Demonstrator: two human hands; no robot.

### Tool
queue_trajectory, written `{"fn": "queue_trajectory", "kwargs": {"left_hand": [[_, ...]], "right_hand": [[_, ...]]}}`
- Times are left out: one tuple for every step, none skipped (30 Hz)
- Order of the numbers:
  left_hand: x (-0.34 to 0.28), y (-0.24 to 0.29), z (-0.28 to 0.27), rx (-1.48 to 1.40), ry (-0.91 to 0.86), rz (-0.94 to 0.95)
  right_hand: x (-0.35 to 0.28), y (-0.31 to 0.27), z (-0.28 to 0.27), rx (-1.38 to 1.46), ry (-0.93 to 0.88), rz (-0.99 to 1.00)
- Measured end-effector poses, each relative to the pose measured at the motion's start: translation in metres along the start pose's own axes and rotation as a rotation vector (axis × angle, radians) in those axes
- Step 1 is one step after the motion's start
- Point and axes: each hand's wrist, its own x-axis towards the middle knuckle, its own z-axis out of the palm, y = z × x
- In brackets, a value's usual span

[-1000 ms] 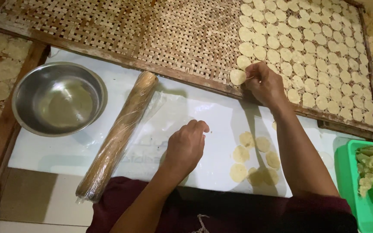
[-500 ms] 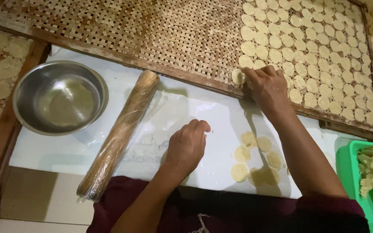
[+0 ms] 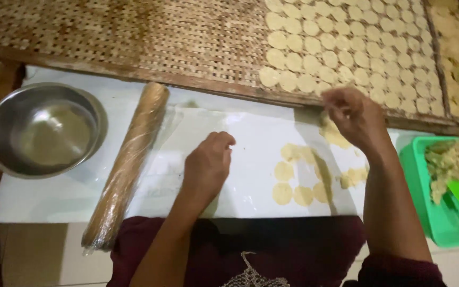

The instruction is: Arranging small circular pieces of dough onto a bamboo drying rack.

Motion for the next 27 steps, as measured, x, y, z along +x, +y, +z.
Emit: {"fn": "queue_trajectory", "kwargs": {"left_hand": [[0.001,-0.001,0.001,0.002,-0.013,0.012],[0.003,-0.002,0.001,0.017,-0.046,-0.045],[0.005,-0.003,0.001,0.033,-0.079,-0.102],[0.007,0.002,-0.002,0.036,-0.093,-0.091],[0.009,0.006,-0.006,0.05,-0.136,-0.166],[0.012,0.01,-0.01,0.065,-0.175,-0.244],[0.01,0.008,-0.008,0.07,-0.186,-0.236],[0.009,0.006,-0.007,0.056,-0.138,-0.203],[0.008,0.004,-0.006,0.042,-0.09,-0.169],[0.006,0.009,-0.008,0.047,-0.099,-0.163],[0.005,0.013,-0.01,0.045,-0.096,-0.176],[0.004,0.017,-0.013,0.041,-0.092,-0.189],[0.004,0.021,-0.015,0.046,-0.102,-0.182],[0.003,0.025,-0.016,0.051,-0.092,-0.192],[0.003,0.029,-0.018,0.056,-0.082,-0.202],[0.003,0.03,-0.018,0.06,-0.087,-0.199],[0.003,0.031,-0.017,0.063,-0.071,-0.179],[0.003,0.032,-0.016,0.064,-0.056,-0.161],[0.003,0.029,-0.014,0.065,-0.062,-0.159],[0.003,0.026,-0.012,0.058,-0.062,-0.145],[0.002,0.022,-0.011,0.052,-0.062,-0.131],[0.002,0.025,-0.011,0.053,-0.063,-0.132],[0.002,0.029,-0.013,0.052,-0.076,-0.157],[0.002,0.033,-0.014,0.05,-0.088,-0.18],[0.003,0.032,-0.013,0.05,-0.087,-0.178],[0.003,0.031,-0.012,0.036,-0.091,-0.196],[0.003,0.03,-0.012,0.022,-0.094,-0.214]], "right_hand": [[-0.017,0.007,-0.001,0.0,0.008,0.016],[-0.033,0.013,-0.002,0.054,-0.001,0.108],[-0.049,0.019,-0.003,0.11,-0.01,0.199],[-0.063,0.028,0.0,0.112,-0.003,0.215],[-0.078,0.037,0.004,0.141,0.006,0.266],[-0.091,0.046,0.009,0.17,0.013,0.313],[-0.102,0.05,0.011,0.173,0.019,0.327],[-0.112,0.055,0.013,0.16,0.017,0.363],[-0.122,0.06,0.016,0.147,0.015,0.398],[-0.127,0.061,0.015,0.151,0.02,0.409],[-0.133,0.062,0.015,0.135,0.031,0.424],[-0.138,0.064,0.015,0.117,0.041,0.439],[-0.144,0.06,0.014,0.12,0.045,0.451],[-0.15,0.056,0.013,0.119,0.057,0.457],[-0.156,0.052,0.012,0.117,0.07,0.462],[-0.161,0.046,0.014,0.12,0.071,0.468],[-0.166,0.039,0.016,0.131,0.044,0.455],[-0.171,0.032,0.018,0.14,0.016,0.441],[-0.176,0.029,0.022,0.141,0.016,0.447],[-0.18,0.026,0.026,0.157,-0.026,0.46],[-0.183,0.023,0.031,0.173,-0.067,0.474],[-0.185,0.021,0.034,0.174,-0.069,0.474],[-0.186,0.018,0.038,0.135,-0.097,0.454],[-0.187,0.017,0.04,0.095,-0.122,0.433],[-0.185,0.013,0.041,0.095,-0.12,0.433],[-0.182,0.009,0.042,0.069,-0.159,0.456],[-0.18,0.005,0.043,0.042,-0.198,0.479]]}}
